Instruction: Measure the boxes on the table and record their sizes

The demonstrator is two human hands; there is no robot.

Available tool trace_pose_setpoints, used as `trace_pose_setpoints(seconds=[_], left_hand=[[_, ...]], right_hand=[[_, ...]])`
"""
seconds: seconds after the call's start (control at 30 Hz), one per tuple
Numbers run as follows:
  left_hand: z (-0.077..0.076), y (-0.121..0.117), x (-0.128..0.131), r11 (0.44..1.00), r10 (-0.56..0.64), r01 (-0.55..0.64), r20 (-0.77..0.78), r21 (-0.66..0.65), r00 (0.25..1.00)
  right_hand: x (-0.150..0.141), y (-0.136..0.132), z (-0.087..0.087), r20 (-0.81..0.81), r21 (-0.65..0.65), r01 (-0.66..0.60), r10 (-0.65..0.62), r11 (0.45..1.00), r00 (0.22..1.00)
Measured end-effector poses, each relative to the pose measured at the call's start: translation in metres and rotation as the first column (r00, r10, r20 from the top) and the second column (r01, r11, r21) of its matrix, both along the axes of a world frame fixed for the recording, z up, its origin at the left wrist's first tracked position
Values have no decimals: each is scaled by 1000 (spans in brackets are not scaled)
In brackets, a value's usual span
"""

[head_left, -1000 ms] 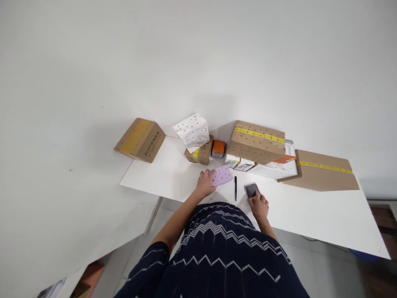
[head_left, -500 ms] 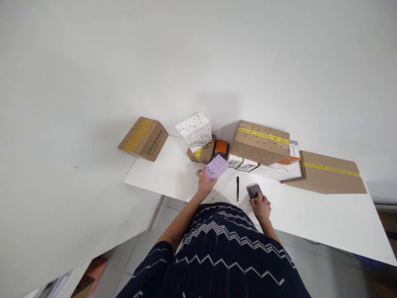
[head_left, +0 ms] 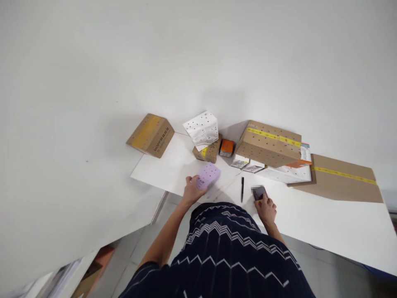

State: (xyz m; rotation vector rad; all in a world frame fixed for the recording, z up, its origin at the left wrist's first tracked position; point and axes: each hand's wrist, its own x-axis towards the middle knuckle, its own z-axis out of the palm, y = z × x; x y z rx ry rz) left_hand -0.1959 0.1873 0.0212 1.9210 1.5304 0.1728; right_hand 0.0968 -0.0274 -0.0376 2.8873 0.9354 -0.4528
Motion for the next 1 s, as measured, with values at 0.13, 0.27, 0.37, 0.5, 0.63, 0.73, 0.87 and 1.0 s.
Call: trace_pose_setpoints(seconds=[0.13, 0.27, 0.37, 0.5, 0.63, 0.73, 0.87, 1.0], left_hand=[[13, 21, -52, 958, 286, -284, -92, 27, 954], [9, 64, -71, 845, 533, -526, -80, 93, 842], [-7, 100, -56, 817, 570, -569, 17, 92, 821], [-26, 137, -26, 863, 442, -492, 302, 112, 845], [-15, 178, -31, 854, 271, -390, 345, 345, 899], [10, 219, -64, 739, 420, -435, 153, 514, 894], [36, 262, -116, 837, 450, -346, -174, 423, 876], [43, 271, -142, 937, 337, -262, -394, 233, 855]], right_hand=[[0, 1, 1, 2, -6, 0, 0, 1000, 1000], [0, 1, 1, 28, -3, -13, 14, 1000, 1000], [0, 0, 2, 24, -14, -24, 25, 1000, 999], [1, -2, 3, 9, -21, -13, 13, 1000, 1000], [1, -4, 2, -6, -23, -8, 8, 1000, 1000], [1, -6, 1, 5, -25, -15, 15, 1000, 1000], [1, -8, 0, 24, -24, -23, 24, 999, 999], [-2, -9, 1, 26, -15, -20, 20, 1000, 999]])
